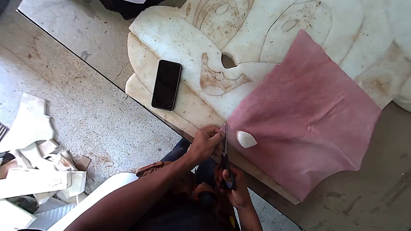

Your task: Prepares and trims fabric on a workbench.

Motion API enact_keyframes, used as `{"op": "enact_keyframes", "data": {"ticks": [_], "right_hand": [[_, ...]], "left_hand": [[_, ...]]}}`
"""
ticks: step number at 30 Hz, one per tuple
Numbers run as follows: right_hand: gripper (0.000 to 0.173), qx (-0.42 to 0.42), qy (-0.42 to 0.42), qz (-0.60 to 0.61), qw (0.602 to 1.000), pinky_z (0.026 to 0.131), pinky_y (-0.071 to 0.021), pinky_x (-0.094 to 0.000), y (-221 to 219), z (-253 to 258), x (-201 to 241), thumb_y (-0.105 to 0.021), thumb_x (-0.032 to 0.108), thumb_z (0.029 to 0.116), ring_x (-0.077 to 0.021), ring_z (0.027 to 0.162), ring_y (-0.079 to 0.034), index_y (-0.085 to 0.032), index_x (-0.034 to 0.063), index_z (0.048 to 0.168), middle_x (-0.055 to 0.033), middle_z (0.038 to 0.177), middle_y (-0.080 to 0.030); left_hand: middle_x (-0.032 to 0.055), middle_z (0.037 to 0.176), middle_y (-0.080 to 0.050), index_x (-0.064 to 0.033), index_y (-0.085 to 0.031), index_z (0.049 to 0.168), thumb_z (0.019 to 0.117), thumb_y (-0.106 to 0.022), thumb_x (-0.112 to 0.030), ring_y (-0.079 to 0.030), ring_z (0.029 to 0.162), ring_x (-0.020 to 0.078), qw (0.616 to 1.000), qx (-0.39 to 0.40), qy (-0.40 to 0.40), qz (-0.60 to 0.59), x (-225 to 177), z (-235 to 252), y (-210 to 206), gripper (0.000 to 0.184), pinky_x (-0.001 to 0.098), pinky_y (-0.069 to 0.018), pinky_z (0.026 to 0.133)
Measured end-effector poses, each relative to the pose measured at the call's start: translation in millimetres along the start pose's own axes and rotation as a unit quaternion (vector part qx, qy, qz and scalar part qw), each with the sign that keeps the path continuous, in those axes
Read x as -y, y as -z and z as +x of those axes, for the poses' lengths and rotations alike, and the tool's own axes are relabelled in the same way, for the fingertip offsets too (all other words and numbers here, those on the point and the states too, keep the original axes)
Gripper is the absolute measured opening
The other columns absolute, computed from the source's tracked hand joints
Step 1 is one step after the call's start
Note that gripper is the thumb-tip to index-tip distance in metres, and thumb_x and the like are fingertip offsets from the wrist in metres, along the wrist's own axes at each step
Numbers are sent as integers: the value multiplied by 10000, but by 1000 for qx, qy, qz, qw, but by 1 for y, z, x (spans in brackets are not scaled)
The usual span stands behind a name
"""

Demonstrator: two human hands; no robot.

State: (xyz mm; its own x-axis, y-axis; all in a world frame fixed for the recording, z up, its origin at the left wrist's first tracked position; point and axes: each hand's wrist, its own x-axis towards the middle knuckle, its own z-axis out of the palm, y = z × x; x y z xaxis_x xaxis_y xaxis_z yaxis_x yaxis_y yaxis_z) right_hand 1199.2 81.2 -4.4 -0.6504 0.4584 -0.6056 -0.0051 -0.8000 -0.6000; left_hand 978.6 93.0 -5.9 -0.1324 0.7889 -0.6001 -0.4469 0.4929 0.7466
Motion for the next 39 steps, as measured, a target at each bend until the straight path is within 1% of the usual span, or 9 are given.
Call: {"op": "enact_keyframes", "data": {"ticks": [2,4,10,12,17,26,30,35,39], "right_hand": [[585,33,-10,27,999,483,-513,-315,0,8,-1,-630,592,956,-216,652,-614,-623,7,944,-150,863,-613],[629,43,-15,48,998,490,-508,-313,-1,16,0,-616,629,945,-225,669,-612,-617,0,978,-162,887,-607],[477,5,-12,21,1000,426,-447,-268,-6,14,5,-727,480,932,-155,551,-560,-640,17,849,-117,761,-603],[440,12,-10,23,1000,417,-447,-261,-4,11,8,-732,427,943,-149,539,-562,-648,5,854,-119,751,-604],[527,45,-9,39,998,463,-460,-268,-1,22,8,-675,539,949,-169,596,-579,-631,19,875,-127,806,-609],[474,10,-11,32,999,424,-438,-255,-8,23,8,-729,462,936,-144,537,-561,-653,7,826,-121,737,-613],[608,43,-22,42,998,458,-448,-261,-4,28,7,-614,634,942,-160,586,-568,-642,27,932,-125,815,-610],[503,-7,-23,22,999,429,-440,-248,-13,29,13,-741,514,908,-136,527,-553,-660,25,823,-111,719,-604],[498,12,-14,25,1000,429,-452,-260,-7,20,11,-735,493,921,-152,534,-566,-663,8,833,-127,730,-611]], "left_hand": [[147,679,-643,-12,-674,1019,1057,-589,-249,-613,505,237,1000,7,-1,-4,0,0,2,255,355,-545,461],[144,670,-631,-10,-669,1006,1056,-592,-243,-595,494,230,1000,15,-3,-4,1,-1,4,251,349,-529,453],[147,666,-630,-3,-670,1023,1057,-589,-230,-586,482,221,1000,20,-9,-14,1,1,6,243,339,-515,439],[146,660,-621,-5,-669,1023,1057,-590,-231,-581,478,219,1000,19,-5,-16,2,0,5,242,340,-512,435],[145,646,-601,-5,-665,994,1055,-585,-226,-574,478,221,999,29,1,-18,0,2,8,243,342,-512,439],[139,639,-589,1,-661,976,1051,-588,-227,-558,474,209,999,30,0,-27,-1,2,9,251,332,-493,431],[134,615,-574,5,-656,969,1055,-573,-213,-536,459,201,998,48,-20,-19,1,3,10,248,323,-464,423],[127,615,-564,-1,-651,965,1053,-572,-224,-524,454,192,999,47,-13,-19,0,3,12,253,319,-456,418],[124,590,-553,5,-660,981,1047,-573,-206,-522,444,190,999,44,-15,-23,-1,-1,14,238,313,-458,416]]}}
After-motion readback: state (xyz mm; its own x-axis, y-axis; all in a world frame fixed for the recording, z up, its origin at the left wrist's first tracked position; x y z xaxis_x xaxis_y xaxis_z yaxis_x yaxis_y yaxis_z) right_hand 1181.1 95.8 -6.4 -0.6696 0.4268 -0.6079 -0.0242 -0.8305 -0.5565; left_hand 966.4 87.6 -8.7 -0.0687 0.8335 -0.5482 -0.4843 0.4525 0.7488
